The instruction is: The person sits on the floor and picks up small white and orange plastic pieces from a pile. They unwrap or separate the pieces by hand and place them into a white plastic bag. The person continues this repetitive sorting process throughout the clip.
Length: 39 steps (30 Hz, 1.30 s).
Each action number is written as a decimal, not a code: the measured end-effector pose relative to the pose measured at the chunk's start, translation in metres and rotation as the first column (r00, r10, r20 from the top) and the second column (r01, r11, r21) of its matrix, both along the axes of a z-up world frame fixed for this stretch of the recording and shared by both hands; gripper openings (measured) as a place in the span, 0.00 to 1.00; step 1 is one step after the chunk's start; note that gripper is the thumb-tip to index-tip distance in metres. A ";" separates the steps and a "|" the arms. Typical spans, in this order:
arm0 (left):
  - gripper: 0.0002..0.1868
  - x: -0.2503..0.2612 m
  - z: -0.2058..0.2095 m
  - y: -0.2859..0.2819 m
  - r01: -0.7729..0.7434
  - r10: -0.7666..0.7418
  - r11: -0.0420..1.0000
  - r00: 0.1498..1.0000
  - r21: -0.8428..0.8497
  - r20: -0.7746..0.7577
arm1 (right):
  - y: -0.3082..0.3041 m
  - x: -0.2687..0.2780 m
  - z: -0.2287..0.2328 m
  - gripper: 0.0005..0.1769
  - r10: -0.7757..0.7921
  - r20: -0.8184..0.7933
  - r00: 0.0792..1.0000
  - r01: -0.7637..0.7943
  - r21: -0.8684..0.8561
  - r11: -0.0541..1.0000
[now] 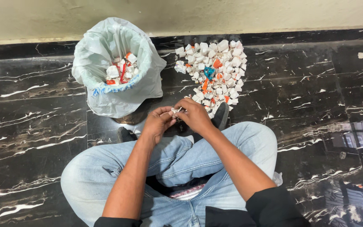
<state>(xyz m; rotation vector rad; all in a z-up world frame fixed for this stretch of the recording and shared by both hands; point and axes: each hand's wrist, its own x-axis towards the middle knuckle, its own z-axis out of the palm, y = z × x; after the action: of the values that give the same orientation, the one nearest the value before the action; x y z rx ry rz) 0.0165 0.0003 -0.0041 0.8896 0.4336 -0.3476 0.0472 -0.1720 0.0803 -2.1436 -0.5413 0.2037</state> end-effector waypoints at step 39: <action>0.09 -0.003 -0.006 0.002 -0.040 0.042 0.994 0.999 0.103 -0.022 | 0.001 0.002 -0.047 0.11 0.057 -0.380 0.923 0.075 0.323 0.943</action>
<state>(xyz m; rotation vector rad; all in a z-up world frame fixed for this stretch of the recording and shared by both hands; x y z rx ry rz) 0.0133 0.0028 -0.0098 0.9755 0.4948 -0.3007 0.0495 -0.1706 0.0338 -1.7159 -0.3076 0.4837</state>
